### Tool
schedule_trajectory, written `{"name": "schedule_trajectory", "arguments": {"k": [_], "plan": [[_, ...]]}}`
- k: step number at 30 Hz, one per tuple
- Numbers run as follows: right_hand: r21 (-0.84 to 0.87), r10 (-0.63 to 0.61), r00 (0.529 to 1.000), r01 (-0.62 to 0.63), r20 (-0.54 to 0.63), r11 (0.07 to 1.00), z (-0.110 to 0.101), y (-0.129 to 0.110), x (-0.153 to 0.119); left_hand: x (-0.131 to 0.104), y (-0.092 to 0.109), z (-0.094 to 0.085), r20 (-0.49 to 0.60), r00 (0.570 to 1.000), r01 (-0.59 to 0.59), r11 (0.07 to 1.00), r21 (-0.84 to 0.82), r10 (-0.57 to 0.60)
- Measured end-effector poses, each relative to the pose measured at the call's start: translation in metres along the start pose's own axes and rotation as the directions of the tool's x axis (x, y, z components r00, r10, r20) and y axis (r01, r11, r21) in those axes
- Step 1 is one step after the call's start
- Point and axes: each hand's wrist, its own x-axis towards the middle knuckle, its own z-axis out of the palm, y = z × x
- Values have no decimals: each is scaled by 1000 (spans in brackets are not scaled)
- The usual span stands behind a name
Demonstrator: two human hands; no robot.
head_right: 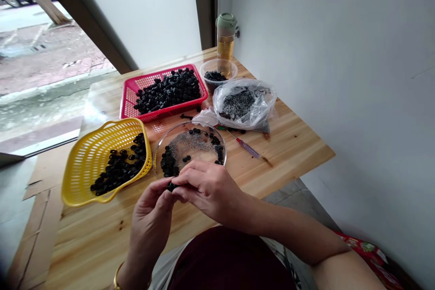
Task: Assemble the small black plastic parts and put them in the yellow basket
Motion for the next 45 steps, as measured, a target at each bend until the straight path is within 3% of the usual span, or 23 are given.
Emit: {"name": "schedule_trajectory", "arguments": {"k": [14, 18, 20, 21, 23, 26, 34, 37, 45], "plan": [[39, -45, 998, 44, 33, 998, 0, 0, 2, -2, -1, -6, 12, 1000, -28, 1000, 6, 28], [159, 41, 998, -48, 51, 986, 1, 6, 2, -4, -2, -8, 33, 995, -99, 993, 67, 97], [321, 156, 983, -181, 101, 930, 1, 11, 3, -4, -2, -9, 64, 990, -133, 986, 105, 127], [423, 231, 960, -279, 160, 862, 0, 13, 4, -4, -1, -9, 91, 986, -152, 981, 122, 141], [570, 358, 871, -492, 337, 658, -3, 17, 9, -3, 0, -9, 159, 972, -196, 969, 147, 173], [578, 435, 715, -699, 548, 422, -8, 19, 17, -2, 2, -10, 256, 943, -263, 948, 180, 213], [476, 354, 529, -849, 771, 230, -11, 27, 22, -7, -1, -11, 294, 913, -364, 893, 267, 284], [496, 371, 540, -842, 756, 213, -6, 30, 16, -8, -1, -10, 290, 912, -365, 895, 255, 290], [630, 397, 662, -742, 636, 228, 8, 27, 4, -11, -2, -8, 316, 896, -371, 917, 145, 313]]}}
